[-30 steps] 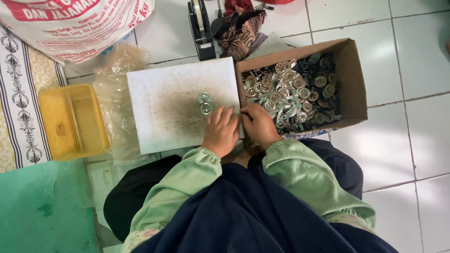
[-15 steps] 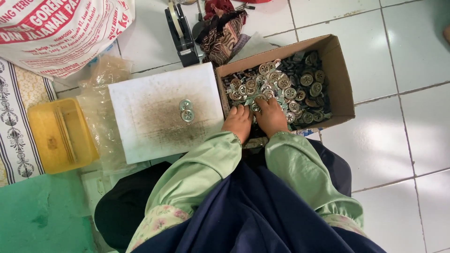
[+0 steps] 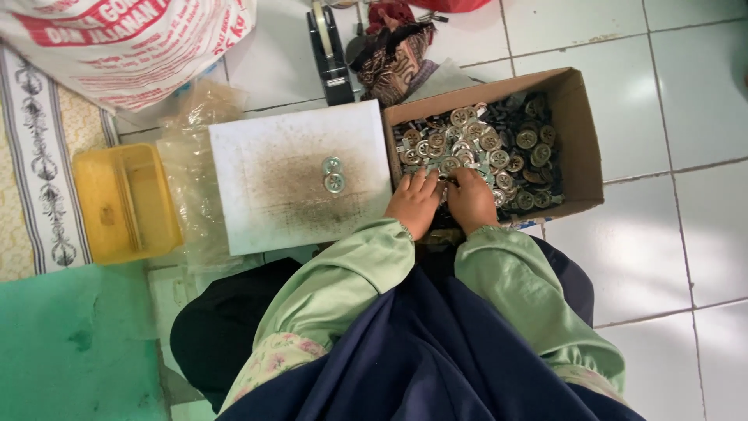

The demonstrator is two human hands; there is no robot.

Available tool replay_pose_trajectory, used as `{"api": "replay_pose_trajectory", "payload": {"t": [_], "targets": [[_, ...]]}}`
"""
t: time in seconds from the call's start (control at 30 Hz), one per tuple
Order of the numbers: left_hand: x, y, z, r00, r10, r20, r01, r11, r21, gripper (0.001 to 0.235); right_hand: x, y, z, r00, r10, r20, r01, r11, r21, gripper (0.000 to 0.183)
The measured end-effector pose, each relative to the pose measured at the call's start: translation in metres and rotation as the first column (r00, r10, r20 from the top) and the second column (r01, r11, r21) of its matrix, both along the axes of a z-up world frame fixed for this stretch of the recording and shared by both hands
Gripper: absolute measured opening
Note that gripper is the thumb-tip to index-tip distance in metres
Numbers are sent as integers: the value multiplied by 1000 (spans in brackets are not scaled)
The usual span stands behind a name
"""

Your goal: The person counts out small metal components from a large box, arranges them on a white surface, and then places them into a small clear plastic bag by hand.

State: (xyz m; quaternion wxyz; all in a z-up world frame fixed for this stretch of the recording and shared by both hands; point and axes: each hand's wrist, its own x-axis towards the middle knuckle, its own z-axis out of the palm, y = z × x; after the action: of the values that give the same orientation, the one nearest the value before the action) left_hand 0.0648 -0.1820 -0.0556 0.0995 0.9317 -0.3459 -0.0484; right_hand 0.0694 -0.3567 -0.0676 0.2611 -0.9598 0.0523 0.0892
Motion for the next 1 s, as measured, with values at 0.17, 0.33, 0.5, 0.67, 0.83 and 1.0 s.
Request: {"api": "replay_pose_trajectory", "payload": {"t": [0.17,0.33,0.5,0.67,0.83,1.0], "targets": [[-39,55,53,988,110,108,-86,974,-209,47,-28,41,40,988,-41,151,15,985,172,21],[-85,130,81,984,178,21,-169,959,-227,54,-51,110,52,996,-21,89,-9,948,319,22],[-100,179,69,937,344,-67,-350,911,-218,52,-36,169,41,985,132,111,-161,934,320,21],[-84,195,43,914,406,-8,-395,885,-245,52,-12,195,48,975,208,84,-223,937,268,22],[-69,196,30,898,436,54,-409,874,-263,52,1,199,47,973,216,84,-230,941,248,22],[-63,196,25,898,434,67,-404,876,-265,49,6,201,45,958,271,93,-282,951,125,27]]}}
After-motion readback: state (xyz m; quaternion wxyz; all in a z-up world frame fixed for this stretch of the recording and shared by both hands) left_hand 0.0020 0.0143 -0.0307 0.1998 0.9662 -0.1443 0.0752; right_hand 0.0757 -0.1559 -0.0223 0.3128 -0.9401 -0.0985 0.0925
